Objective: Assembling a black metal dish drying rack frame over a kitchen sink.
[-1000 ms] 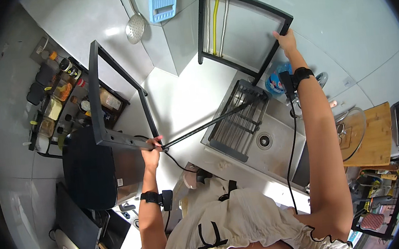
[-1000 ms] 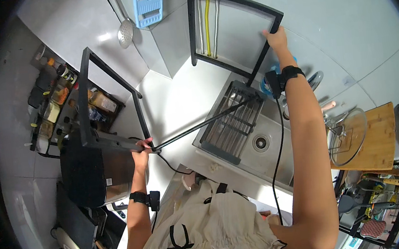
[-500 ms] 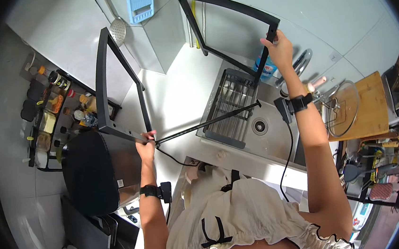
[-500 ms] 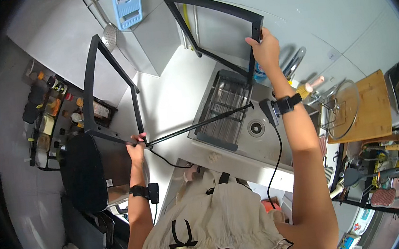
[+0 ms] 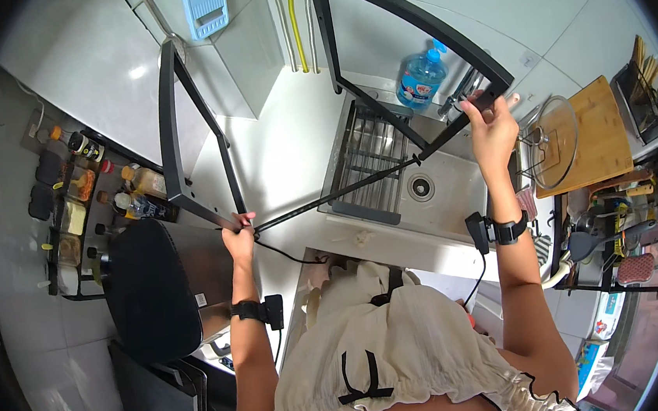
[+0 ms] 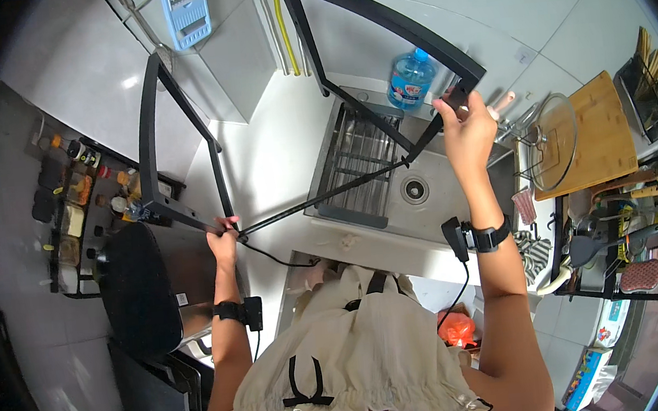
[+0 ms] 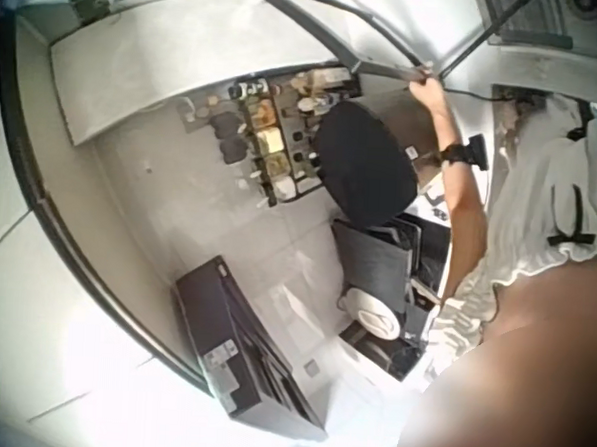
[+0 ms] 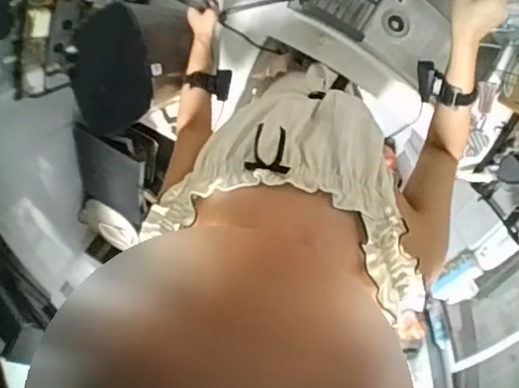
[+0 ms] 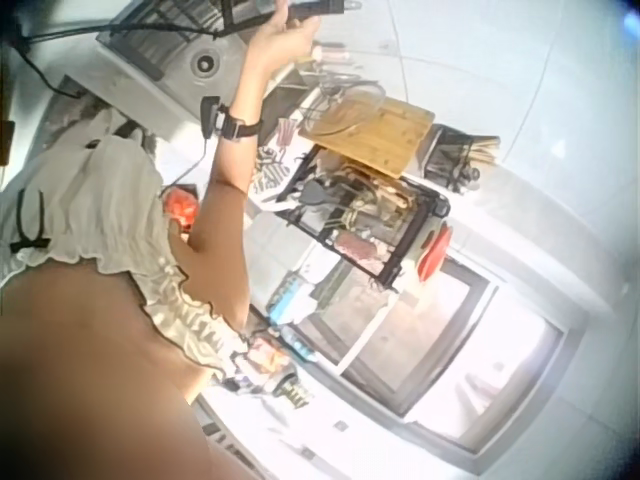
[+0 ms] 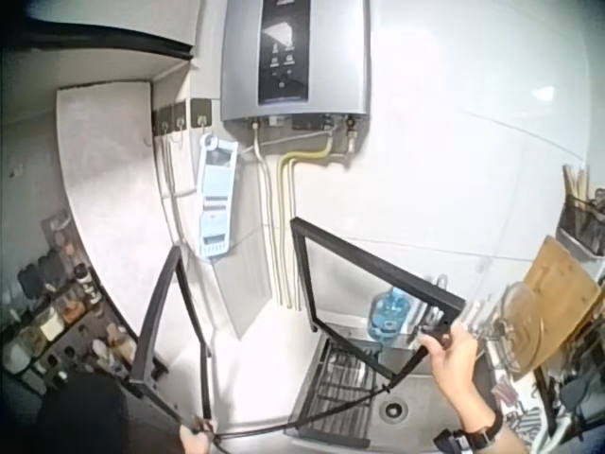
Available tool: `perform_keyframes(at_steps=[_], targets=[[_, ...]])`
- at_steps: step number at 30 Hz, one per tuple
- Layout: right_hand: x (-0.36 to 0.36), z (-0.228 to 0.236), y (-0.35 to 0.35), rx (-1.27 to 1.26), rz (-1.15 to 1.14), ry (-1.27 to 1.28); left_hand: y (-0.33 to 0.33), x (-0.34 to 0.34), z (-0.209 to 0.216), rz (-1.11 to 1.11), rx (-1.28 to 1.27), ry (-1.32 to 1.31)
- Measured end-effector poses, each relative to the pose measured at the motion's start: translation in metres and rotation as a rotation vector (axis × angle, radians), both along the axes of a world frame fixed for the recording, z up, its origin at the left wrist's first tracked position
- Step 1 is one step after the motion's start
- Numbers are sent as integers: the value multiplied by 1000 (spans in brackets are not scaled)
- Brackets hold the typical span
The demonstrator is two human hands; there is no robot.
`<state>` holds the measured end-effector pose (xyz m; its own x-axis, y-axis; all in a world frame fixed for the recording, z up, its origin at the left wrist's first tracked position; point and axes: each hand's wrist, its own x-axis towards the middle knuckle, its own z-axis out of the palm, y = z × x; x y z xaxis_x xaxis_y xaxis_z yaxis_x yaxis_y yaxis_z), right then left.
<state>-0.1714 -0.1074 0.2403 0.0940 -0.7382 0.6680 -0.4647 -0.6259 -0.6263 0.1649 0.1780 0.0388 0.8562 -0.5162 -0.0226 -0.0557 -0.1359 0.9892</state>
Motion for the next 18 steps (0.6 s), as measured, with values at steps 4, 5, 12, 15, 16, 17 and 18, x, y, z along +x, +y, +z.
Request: perform_keyframes(at_steps=[4,5,12,15,16,17,18], targets=[[-14,2,18,19,-21,-97,4,0,-7,-57,-70,-21],[-17,6,25,24,-29,-86,4,-3,-5,-52,-64,-9],[-38,15,52,55,-2,-180,-1,0,-14,-19,-119,-31],[-44,23,67,113,-54,-181,-11,0,-16,114,-313,-3],[-47,25,70,126,-66,-182,-16,0,-14,220,-397,-22],[-51,22,70,124,-67,-183,-19,4,-18,250,-386,-86],[-57,17,69,101,-71,-198,-21,7,-18,248,-389,-86]])
